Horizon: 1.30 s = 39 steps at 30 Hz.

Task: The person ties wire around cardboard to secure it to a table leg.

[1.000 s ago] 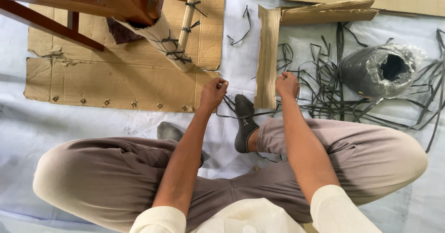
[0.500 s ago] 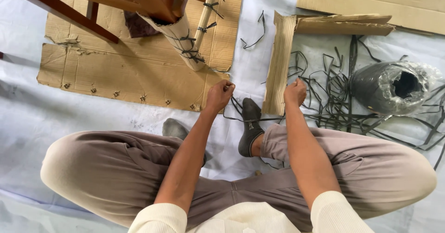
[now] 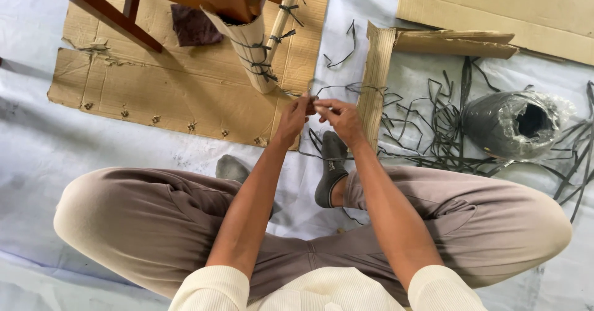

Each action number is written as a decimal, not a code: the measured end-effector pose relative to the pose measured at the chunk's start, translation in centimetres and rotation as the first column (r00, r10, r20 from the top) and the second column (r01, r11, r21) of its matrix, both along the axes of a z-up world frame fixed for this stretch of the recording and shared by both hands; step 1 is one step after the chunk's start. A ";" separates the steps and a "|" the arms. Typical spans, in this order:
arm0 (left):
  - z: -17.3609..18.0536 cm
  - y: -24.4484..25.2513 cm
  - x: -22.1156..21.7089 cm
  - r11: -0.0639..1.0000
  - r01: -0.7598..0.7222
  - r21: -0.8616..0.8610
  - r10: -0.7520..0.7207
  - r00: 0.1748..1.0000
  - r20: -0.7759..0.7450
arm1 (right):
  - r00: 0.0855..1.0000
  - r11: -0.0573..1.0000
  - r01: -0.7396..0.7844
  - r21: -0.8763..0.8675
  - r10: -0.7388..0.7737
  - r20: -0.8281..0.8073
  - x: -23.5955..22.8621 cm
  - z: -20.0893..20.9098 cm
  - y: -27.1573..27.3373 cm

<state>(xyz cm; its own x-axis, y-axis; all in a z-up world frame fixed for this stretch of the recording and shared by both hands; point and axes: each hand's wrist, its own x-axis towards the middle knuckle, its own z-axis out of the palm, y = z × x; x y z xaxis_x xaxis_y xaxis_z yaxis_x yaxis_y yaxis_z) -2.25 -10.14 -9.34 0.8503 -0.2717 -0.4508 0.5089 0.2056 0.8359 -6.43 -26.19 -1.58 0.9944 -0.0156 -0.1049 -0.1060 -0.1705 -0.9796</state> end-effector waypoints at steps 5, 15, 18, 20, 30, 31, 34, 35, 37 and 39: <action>0.4 2.0 0.5 0.995 -0.070 -0.077 0.067 0.997 -0.029 | 0.982 0.991 -0.136 0.007 0.136 -0.133 -0.9 -1.0 0.6; -0.5 3.1 0.7 0.974 -0.189 -0.120 0.190 0.982 -0.005 | 0.941 0.973 -0.197 -0.125 0.151 -0.302 -1.8 -1.9 0.7; 1.4 3.3 0.6 0.952 -0.231 -0.199 0.241 0.970 0.025 | 0.914 0.956 -0.217 -0.196 0.128 -0.385 -1.8 -1.4 0.9; 1.6 3.4 0.7 0.947 -0.238 -0.216 0.249 0.968 0.027 | 0.903 0.949 -0.228 -0.218 0.123 -0.411 -1.8 -1.1 1.0; 1.6 2.1 0.2 0.993 -0.118 -0.032 0.121 0.981 0.153 | 0.965 0.956 -0.036 -0.292 -0.043 -0.259 -0.3 -5.8 -0.5; 1.8 2.0 0.1 0.992 -0.119 -0.032 0.123 0.980 0.154 | 0.965 0.956 -0.037 -0.291 -0.041 -0.258 -0.2 -5.1 -0.2; 1.6 1.6 -0.4 0.996 -0.076 -0.052 0.085 0.975 0.204 | 0.980 0.997 0.024 -0.067 -0.036 -0.194 0.0 -3.6 0.4; 1.2 1.4 -0.4 0.993 -0.057 -0.101 0.076 0.976 0.204 | 0.984 1.000 0.014 0.015 -0.011 -0.180 0.2 -3.5 0.6; 0.9 1.2 -0.8 0.988 -0.038 -0.149 0.069 0.977 0.203 | 0.986 0.995 0.001 0.098 0.015 -0.167 0.1 -3.8 1.2; 1.3 1.1 -0.9 0.989 -0.041 -0.142 0.058 0.991 0.120 | 0.989 0.962 -0.022 0.272 0.060 -0.133 0.3 -4.4 1.7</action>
<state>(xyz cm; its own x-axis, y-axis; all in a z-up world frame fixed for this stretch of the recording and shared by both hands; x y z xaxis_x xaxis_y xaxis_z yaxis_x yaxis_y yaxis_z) -3.19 -9.06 -8.09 0.9111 -0.2804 -0.3022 0.3897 0.3468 0.8531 -6.14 -24.46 -5.95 0.9690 0.0728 -0.2362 -0.2423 0.0900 -0.9660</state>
